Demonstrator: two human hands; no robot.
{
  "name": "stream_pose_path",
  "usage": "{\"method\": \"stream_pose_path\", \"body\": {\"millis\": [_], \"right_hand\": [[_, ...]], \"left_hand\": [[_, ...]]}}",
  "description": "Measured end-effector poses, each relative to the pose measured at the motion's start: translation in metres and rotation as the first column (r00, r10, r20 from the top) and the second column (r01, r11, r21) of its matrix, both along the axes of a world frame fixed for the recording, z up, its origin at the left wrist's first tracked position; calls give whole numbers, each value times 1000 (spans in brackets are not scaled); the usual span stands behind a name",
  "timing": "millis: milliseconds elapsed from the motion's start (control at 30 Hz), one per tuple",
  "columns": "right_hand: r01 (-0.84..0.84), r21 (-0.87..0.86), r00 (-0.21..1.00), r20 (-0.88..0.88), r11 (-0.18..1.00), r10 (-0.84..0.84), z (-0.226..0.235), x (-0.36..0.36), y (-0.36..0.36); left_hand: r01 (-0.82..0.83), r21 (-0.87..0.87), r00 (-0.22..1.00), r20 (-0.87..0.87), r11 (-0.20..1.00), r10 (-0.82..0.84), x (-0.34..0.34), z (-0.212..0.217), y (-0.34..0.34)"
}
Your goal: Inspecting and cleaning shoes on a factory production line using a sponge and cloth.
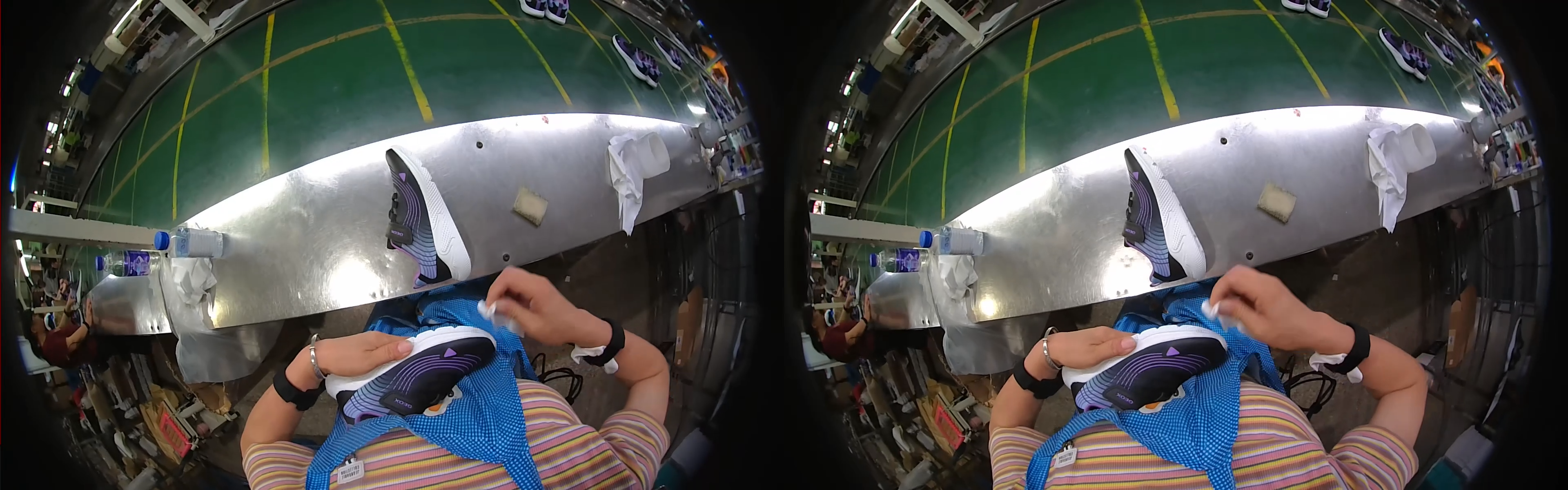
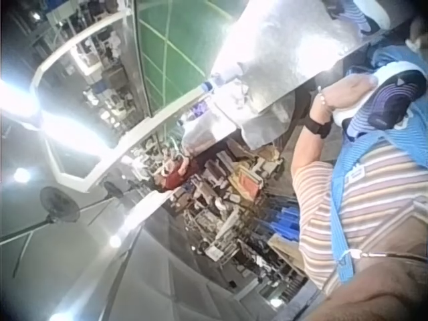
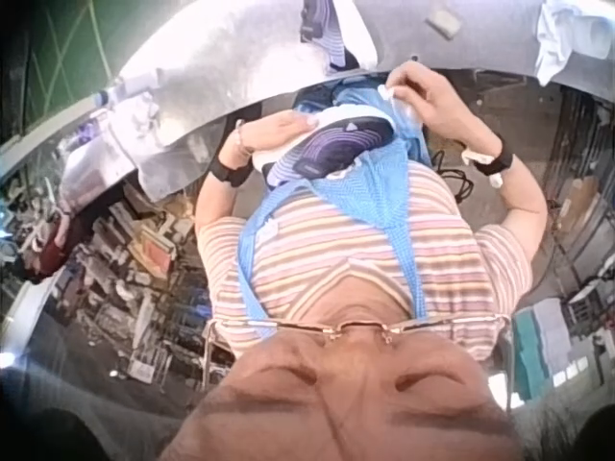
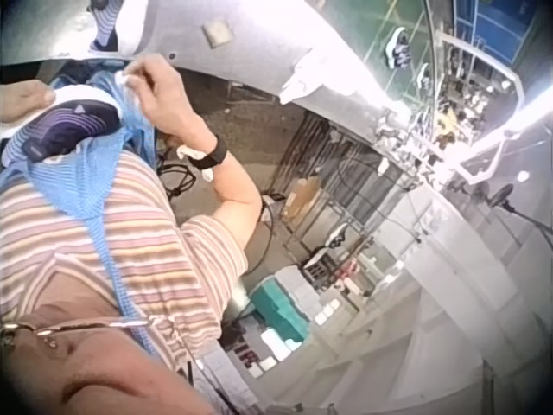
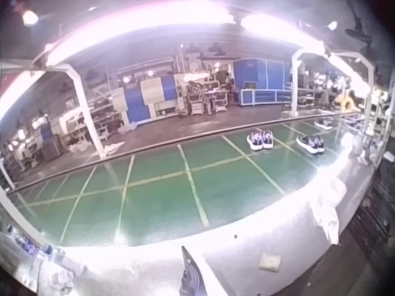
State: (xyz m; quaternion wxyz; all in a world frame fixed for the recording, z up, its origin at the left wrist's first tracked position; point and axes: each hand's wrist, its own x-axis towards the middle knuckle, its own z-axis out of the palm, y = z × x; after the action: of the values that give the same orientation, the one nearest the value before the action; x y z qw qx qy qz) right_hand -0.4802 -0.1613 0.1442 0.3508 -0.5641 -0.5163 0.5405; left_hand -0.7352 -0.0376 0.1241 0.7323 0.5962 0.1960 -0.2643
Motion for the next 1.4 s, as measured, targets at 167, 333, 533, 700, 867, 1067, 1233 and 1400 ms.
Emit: {"method": "stream_pose_path", "body": {"millis": [167,333,533,700,867,1067,1233,1400], "right_hand": [[426,-153,810,-373,892,-451,-3,51,2],[823,162,562,-370,545,-739,9,172,0],[571,796,-52,277,200,-959,10,340,-53],[539,546,14,756,641,-655,-4,377,-36],[618,357,-22,898,700,-439,-38,397,-17],[646,351,-108,921,678,-374,-52,409,-9],[647,384,-135,908,659,-396,-54,417,-13],[647,379,-117,907,661,-406,-50,411,-20]], "left_hand": [[100,-45,994,-48,994,-102,23,-5,18],[-136,30,981,-133,990,139,-10,-32,17],[-139,6,970,-199,990,138,18,-46,13],[7,239,956,-287,971,64,32,-16,19],[54,245,968,-252,968,10,46,-29,40],[109,261,980,-189,959,-60,71,-49,68],[164,267,983,-127,950,-134,99,-70,90],[209,283,978,-63,936,-200,119,-83,105]]}}
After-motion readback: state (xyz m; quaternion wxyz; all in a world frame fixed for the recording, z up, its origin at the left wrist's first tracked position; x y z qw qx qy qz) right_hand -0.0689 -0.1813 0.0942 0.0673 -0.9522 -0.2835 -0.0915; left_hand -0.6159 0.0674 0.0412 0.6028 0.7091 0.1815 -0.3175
